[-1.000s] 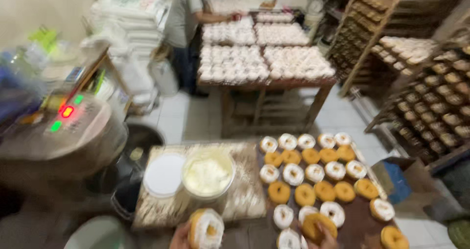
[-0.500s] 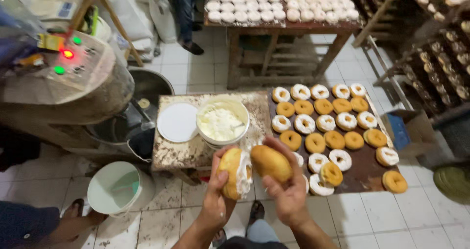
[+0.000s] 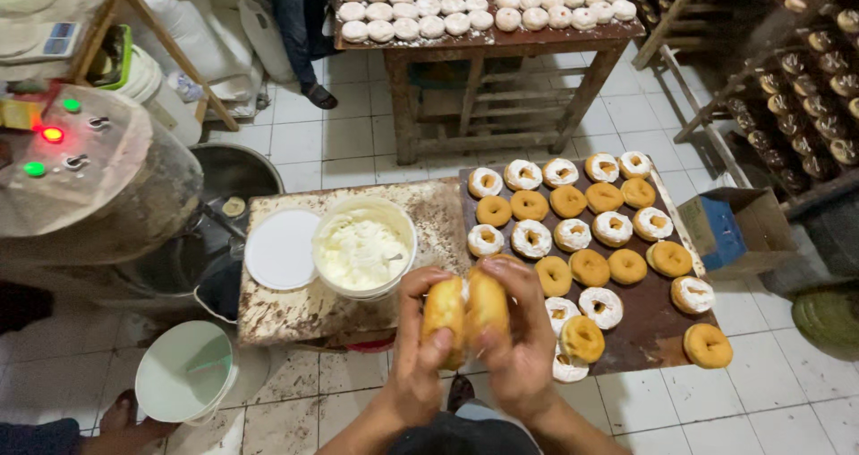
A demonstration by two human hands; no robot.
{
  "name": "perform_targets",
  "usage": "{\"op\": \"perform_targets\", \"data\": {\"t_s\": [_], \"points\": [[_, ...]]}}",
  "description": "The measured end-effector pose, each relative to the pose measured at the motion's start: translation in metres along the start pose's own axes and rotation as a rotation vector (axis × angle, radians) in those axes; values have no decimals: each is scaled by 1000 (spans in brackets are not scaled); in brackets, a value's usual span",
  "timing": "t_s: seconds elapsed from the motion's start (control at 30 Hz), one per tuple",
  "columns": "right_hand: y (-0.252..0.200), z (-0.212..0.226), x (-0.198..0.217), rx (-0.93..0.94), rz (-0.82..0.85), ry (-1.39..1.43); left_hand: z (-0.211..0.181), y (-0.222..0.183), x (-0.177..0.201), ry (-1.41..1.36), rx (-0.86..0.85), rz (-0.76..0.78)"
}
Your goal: The person prepares donuts by picking up a cream-filled half and pressing it together with a plain half, then placing the assembled donut back onto a wooden tray.
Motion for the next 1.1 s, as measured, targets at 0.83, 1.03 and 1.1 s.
{"op": "perform_targets", "data": {"t_s": [0.83, 1.03, 1.1], "points": [[10, -10, 75, -59, -216, -82, 16, 31, -72, -308, 13, 82], [-13, 52, 11, 309, -4, -411, -4, -1, -25, -640, 98, -1], [-6, 39, 1, 97, -105, -235, -19, -16, -10, -391, -2, 56]]}}
Point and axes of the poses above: each hand's wrist, its own y-axis towards the middle knuckle, its own x-axis out of the back of the hand, z = x × y, the point moved 6 cm from there along y, towards the middle knuckle, and after that the axes turned 8 degrees about z, right-handed, at the moved point
